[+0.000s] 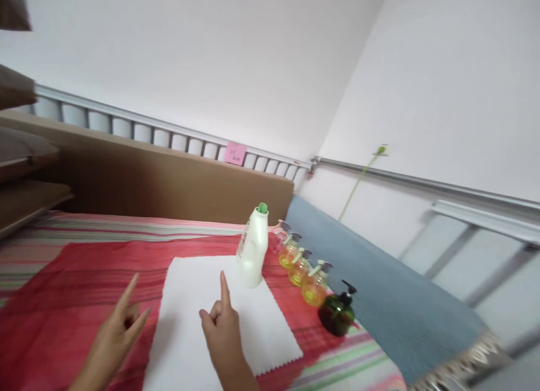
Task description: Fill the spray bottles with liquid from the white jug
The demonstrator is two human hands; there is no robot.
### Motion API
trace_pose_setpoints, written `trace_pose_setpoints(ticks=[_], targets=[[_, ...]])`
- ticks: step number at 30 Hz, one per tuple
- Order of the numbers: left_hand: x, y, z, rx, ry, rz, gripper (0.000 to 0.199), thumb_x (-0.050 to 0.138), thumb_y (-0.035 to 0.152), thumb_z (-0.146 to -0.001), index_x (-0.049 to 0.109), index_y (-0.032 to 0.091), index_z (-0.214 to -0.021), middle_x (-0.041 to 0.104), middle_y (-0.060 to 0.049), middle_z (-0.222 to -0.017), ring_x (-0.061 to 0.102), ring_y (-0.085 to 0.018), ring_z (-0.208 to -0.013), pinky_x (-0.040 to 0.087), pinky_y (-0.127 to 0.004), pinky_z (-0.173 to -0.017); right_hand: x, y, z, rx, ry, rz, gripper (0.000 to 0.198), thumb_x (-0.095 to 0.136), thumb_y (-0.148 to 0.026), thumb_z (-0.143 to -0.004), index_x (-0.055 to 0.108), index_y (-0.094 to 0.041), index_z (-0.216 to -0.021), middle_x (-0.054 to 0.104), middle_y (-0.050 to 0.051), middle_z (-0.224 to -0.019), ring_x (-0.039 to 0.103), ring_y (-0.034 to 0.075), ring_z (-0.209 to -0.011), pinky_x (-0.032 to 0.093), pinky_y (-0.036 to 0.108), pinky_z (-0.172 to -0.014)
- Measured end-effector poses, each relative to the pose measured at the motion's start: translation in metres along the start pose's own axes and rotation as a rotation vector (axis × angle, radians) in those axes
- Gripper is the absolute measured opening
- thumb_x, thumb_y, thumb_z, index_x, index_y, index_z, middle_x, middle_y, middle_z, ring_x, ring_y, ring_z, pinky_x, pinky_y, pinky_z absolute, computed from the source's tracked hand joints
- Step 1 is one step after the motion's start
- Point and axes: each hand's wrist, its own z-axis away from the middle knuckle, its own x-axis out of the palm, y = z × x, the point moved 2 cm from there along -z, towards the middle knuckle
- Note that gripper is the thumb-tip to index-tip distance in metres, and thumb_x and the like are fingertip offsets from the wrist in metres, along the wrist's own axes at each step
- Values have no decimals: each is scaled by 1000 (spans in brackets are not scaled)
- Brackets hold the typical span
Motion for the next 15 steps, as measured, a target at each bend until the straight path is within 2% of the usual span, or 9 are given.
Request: trace_pose_setpoints(ticks=[8,15], targets=[[-12,16,2,17,11,22,87,49,60,-72,14,22,-142,47,8,-57,49,-13,-48,43,-24,-54,-9,-10,3,-3,82,-43,77,51,-15,-74,15,-17,-142,32,-12,-52,33,10,-50,34,21,-55],[-11,13,-2,3,25,-1,88,48,62,-71,13,24,-142,47,9,-57,50,-13,-47,44,-24,-54,-7,-12,0,-33,105,-42,77,51,-14,-75,14,-16,-143,33,-12,-53,34,10,-50,34,21,-54]])
